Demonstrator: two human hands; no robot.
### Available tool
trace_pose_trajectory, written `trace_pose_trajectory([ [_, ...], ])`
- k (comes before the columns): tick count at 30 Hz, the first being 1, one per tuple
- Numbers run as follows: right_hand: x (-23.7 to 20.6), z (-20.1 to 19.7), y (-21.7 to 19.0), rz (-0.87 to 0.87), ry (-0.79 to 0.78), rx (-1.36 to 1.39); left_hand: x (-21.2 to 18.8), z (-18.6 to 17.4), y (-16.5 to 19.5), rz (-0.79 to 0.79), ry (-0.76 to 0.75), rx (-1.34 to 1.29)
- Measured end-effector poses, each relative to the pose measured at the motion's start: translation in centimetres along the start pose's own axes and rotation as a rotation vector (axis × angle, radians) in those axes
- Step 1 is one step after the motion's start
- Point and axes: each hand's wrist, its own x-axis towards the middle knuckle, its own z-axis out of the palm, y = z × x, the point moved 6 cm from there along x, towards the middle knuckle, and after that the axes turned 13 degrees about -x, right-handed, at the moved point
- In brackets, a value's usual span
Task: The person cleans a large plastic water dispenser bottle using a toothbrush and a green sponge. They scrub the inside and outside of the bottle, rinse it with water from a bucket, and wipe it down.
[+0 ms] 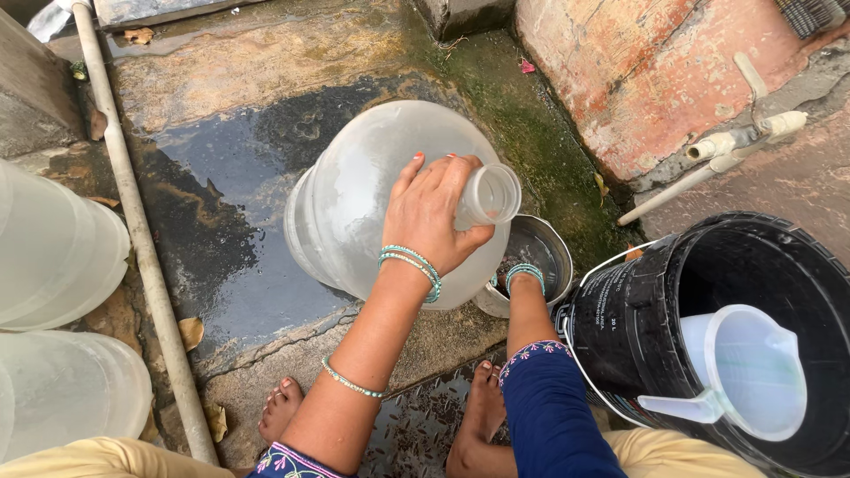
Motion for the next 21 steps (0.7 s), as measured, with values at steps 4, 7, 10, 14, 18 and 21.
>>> trace_pose_trajectory([
  [4, 1.1, -0.1, -0.4, -0.004, -0.049, 0.069, 0.9, -0.3, -0.6, -0.009, 0.019, -0.002],
  [7, 0.5, -0.1, -1.2, -0.022, -0.123, 0.096, 1.1, -0.1, -0.7, -0.006, 0.031, -0.008],
  [10, -1.2, -0.1, -2.5, -0.069, -0.245, 0.139, 0.8, 0.5, -0.4, 0.012, 0.036, -0.001],
  [14, -3.8, -0.7, -3.0, -0.080, -0.258, 0.133, 0.7, 1.7, 0.3, 0.012, 0.037, 0.016],
  [18, -5.6, -0.5, -3.3, -0.088, -0.241, 0.171, 0.2, 3.3, 1.5, -0.011, 0.019, 0.047],
  [21, -7.8, 1.8, -5.8, -0.114, -0.481, 0.197, 0.5, 4.8, 2.5, -0.032, 0.026, 0.057],
])
